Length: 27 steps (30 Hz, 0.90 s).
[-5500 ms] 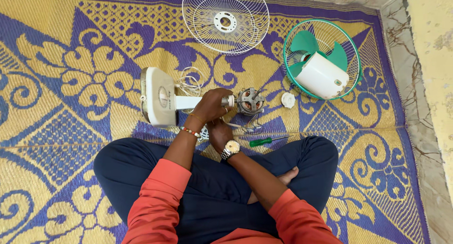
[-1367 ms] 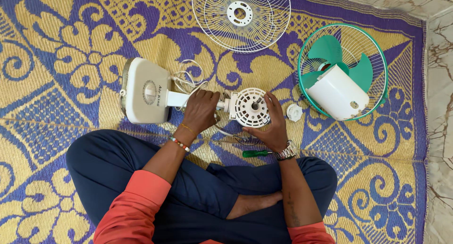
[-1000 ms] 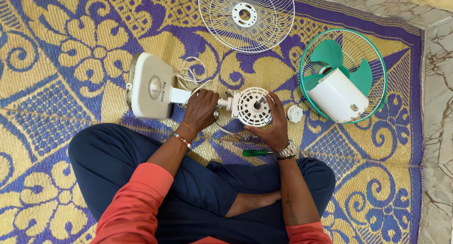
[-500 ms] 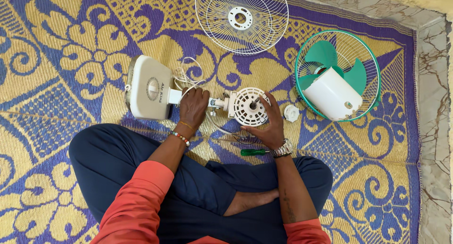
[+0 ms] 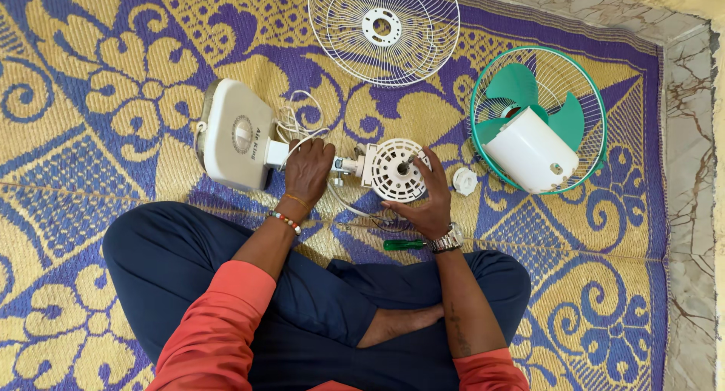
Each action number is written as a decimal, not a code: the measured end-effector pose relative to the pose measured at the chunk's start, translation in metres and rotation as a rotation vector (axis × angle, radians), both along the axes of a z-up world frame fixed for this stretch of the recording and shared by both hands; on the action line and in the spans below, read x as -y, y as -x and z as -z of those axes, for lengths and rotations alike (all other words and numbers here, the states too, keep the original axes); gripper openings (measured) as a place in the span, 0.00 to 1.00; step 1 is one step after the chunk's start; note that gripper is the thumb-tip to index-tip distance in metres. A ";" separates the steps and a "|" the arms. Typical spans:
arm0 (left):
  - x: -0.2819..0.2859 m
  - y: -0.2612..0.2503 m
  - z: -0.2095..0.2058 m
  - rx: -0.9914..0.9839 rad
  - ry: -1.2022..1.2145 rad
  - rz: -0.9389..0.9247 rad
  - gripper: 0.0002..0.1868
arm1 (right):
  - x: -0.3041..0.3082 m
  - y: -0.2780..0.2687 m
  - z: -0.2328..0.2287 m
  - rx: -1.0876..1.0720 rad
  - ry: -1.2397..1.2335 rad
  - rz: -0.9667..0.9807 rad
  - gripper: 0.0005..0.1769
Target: The person disassembles an electric fan by removing the front grille, fan blades, and rear cover, then detaching the motor housing from the stand. They use a screwdriver to loosen screws and separate components, placing parts on the mat.
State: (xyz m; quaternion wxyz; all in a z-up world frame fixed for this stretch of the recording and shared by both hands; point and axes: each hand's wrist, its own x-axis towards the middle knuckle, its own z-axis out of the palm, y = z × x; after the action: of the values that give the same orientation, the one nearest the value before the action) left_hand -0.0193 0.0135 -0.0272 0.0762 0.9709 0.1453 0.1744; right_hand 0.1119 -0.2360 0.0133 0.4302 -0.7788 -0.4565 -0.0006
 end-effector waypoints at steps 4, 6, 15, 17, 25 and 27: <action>0.000 0.000 0.002 0.005 -0.008 -0.008 0.13 | -0.001 0.000 -0.005 0.028 -0.001 -0.005 0.55; 0.000 0.000 0.002 0.018 -0.002 -0.008 0.12 | -0.002 0.000 -0.007 0.014 0.006 -0.014 0.54; 0.000 0.000 0.004 0.025 0.000 -0.017 0.11 | -0.001 0.000 -0.009 -0.028 -0.004 -0.014 0.55; 0.001 0.000 0.004 0.026 -0.001 -0.021 0.11 | -0.001 0.000 -0.008 -0.037 0.001 -0.019 0.55; 0.005 -0.001 -0.009 -0.055 0.031 -0.039 0.18 | 0.002 0.000 -0.007 0.010 0.037 -0.011 0.56; 0.007 0.000 -0.021 -0.119 0.109 -0.024 0.29 | 0.002 0.000 -0.009 0.035 0.052 -0.015 0.57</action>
State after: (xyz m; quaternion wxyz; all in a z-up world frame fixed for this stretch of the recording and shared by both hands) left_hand -0.0190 0.0068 -0.0065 0.1180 0.9721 0.1707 0.1089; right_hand 0.1118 -0.2384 0.0223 0.4020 -0.7860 -0.4697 0.0011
